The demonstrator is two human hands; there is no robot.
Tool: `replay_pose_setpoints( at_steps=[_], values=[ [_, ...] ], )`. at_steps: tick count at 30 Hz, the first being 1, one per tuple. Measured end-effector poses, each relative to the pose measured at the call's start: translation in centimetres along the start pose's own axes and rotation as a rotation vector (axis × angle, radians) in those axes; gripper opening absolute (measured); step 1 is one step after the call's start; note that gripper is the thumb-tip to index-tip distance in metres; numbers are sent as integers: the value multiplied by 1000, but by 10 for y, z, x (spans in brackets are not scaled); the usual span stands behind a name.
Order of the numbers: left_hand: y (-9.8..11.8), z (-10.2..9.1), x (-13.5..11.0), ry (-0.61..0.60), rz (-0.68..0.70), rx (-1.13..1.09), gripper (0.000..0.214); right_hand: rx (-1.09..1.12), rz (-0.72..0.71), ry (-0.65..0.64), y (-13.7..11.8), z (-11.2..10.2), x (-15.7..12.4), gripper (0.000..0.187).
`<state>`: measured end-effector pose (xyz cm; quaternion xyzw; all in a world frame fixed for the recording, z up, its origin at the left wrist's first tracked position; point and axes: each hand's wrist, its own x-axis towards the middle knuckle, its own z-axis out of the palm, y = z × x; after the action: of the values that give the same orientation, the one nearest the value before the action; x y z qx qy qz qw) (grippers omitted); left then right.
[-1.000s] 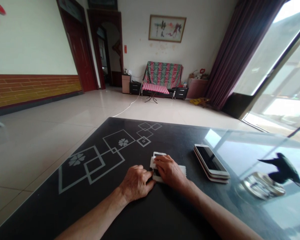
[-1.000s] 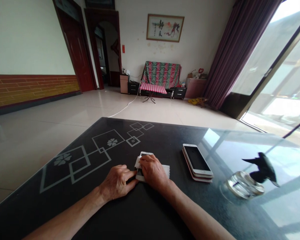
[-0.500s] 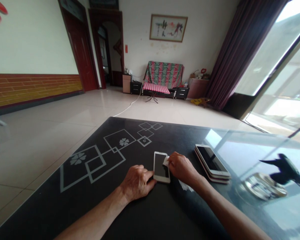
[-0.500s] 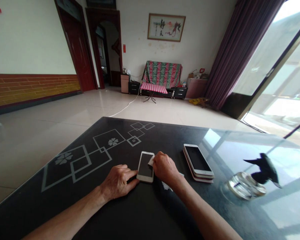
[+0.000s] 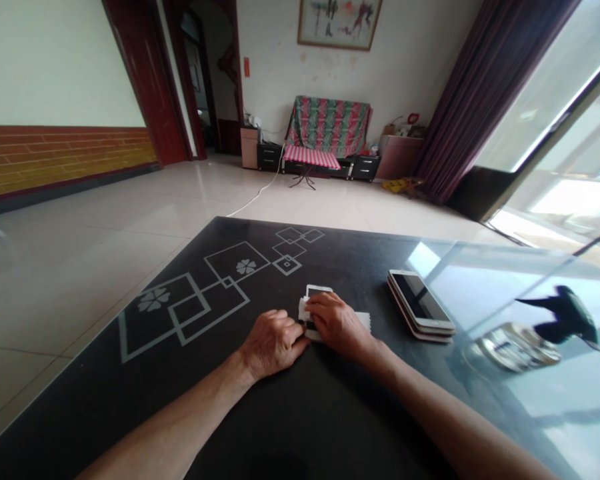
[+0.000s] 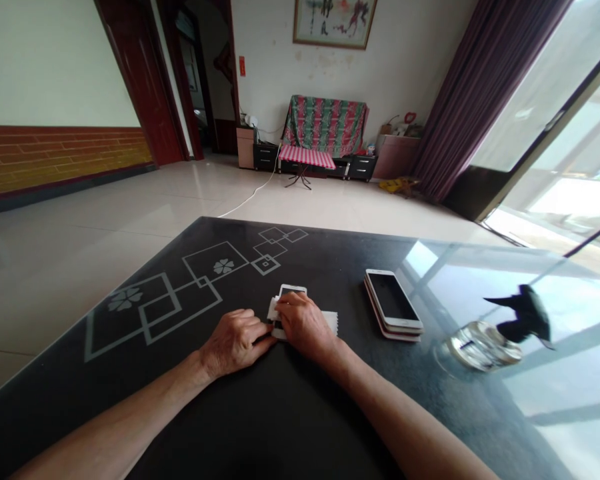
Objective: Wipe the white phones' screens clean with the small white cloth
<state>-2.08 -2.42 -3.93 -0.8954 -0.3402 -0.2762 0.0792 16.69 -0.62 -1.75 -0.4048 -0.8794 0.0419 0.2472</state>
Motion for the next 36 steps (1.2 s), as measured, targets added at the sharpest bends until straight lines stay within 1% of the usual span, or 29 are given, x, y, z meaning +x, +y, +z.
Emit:
replay_pose_setpoints(
  at_steps=[1,3,8,12,15,20,23,26,31,33,36],
  values=[
    [0,-1,0,-2,2,-3,25,10,-4,0,1,0,1,24],
    [0,-2,1,-2,8,-11,27,-2,32,-23,4,-5,2,23],
    [0,-3,1,11,19,-26,27,-124,237,-150,15,-29,1,22],
    [0,-3,-1,-2,-3,-56,20,-201,317,-216,14,-41,0,21],
    [0,-3,-1,-3,-12,-64,19,-183,279,-221,8,-36,-1,21],
    [-1,-2,0,18,18,-46,24,-45,53,-105,-1,-11,0,21],
    [-2,-3,0,15,41,-36,26,-7,22,-91,-2,-6,2,21],
    [-2,-4,0,9,44,-50,27,-7,85,-148,1,-15,3,22],
    [-2,-4,1,5,15,-88,25,-19,203,-261,11,-42,-1,25],
    [-2,-5,1,7,-1,-99,22,-7,198,-295,14,-48,-3,26],
    [-1,-4,1,4,-31,-122,20,48,107,-320,14,-50,-4,27]
  ],
)
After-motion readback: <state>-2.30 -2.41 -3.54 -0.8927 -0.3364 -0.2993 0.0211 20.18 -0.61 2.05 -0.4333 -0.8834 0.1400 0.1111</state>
